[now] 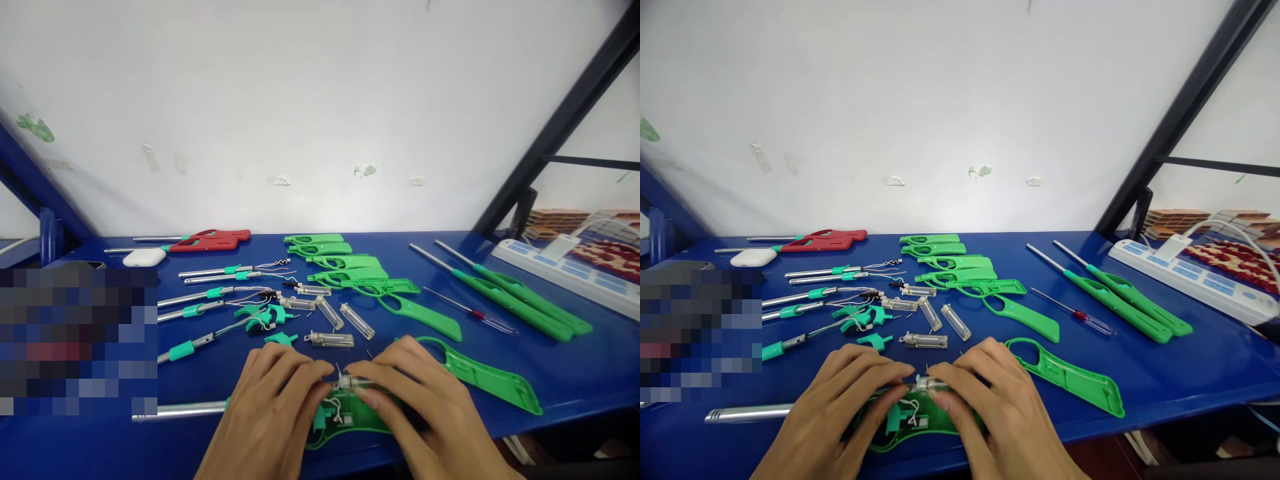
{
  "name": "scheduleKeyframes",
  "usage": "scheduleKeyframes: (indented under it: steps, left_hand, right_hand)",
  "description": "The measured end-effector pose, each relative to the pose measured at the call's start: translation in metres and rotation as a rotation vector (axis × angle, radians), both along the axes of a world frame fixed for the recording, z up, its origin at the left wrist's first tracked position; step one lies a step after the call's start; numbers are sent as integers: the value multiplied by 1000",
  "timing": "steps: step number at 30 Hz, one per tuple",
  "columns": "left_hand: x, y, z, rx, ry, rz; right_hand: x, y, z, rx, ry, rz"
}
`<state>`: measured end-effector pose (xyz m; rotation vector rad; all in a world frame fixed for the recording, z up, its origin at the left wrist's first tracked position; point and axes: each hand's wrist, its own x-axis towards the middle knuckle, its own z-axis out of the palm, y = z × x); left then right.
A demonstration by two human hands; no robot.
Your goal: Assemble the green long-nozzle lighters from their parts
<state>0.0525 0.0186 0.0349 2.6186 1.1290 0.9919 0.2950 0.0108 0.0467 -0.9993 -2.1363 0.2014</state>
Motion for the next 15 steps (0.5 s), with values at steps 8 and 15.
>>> scheduleKeyframes:
  steps: [8, 15]
  left_hand:
    - [4, -1, 3, 53, 31, -10]
    - [5, -4, 1, 57, 32, -33]
  right_hand:
    - [3, 0, -6, 5, -6, 19]
    - [3, 0, -6, 9, -27, 41]
